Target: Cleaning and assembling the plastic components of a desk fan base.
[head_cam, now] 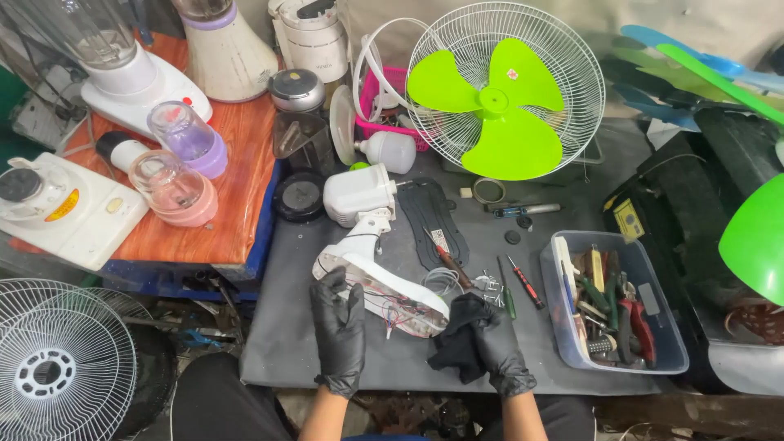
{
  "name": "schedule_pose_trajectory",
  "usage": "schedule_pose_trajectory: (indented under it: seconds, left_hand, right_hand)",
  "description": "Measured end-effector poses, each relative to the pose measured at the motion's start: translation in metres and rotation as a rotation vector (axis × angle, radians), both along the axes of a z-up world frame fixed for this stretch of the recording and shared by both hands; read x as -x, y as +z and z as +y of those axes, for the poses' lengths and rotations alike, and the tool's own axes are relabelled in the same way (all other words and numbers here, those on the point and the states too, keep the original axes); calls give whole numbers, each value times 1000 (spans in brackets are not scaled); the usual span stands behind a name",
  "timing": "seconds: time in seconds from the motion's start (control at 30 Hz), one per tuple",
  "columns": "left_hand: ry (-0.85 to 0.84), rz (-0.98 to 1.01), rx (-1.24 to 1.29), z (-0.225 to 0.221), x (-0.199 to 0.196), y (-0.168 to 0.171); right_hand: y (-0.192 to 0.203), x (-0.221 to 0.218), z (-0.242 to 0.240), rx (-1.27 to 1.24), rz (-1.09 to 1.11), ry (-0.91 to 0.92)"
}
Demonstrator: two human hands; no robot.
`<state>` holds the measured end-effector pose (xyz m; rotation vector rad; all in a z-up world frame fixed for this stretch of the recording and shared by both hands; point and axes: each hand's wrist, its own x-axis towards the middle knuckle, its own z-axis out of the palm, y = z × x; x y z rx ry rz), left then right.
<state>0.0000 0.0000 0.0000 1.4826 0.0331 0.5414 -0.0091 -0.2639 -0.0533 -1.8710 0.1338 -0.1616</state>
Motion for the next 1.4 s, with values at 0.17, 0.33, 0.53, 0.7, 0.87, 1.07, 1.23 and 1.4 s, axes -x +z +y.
schedule_pose_trajectory:
  seconds: [0.17, 0.33, 0.53, 0.7, 0.87, 1.07, 1.23, 1.4]
  left_hand:
    - [-11, 234, -93, 0, 13, -28]
    - [-12, 547, -16, -10, 15, -37]
    - [-227, 596, 329, -23, 11, -18]
    - [-92, 422, 526, -42, -7, -13]
    - [57, 690, 390, -41, -15, -7]
    - [62, 769, 341, -26, -14, -16]
    - [27, 858, 356, -18, -13, -13]
    - [68, 715, 435, -19, -15, -24]
  right_hand:
    - [11, 3, 9, -85, 123, 48]
    - [42, 7, 27, -171, 244, 100]
    - [92, 18, 72, -76, 406, -3]
    - [49, 21, 65, 287, 332, -46]
    - [-3, 22, 54, 462, 103, 22]
    - [-16, 27, 63, 445, 2, 46]
    - [38, 31, 76, 13, 169, 148]
    - [45, 26, 65, -303, -168, 319]
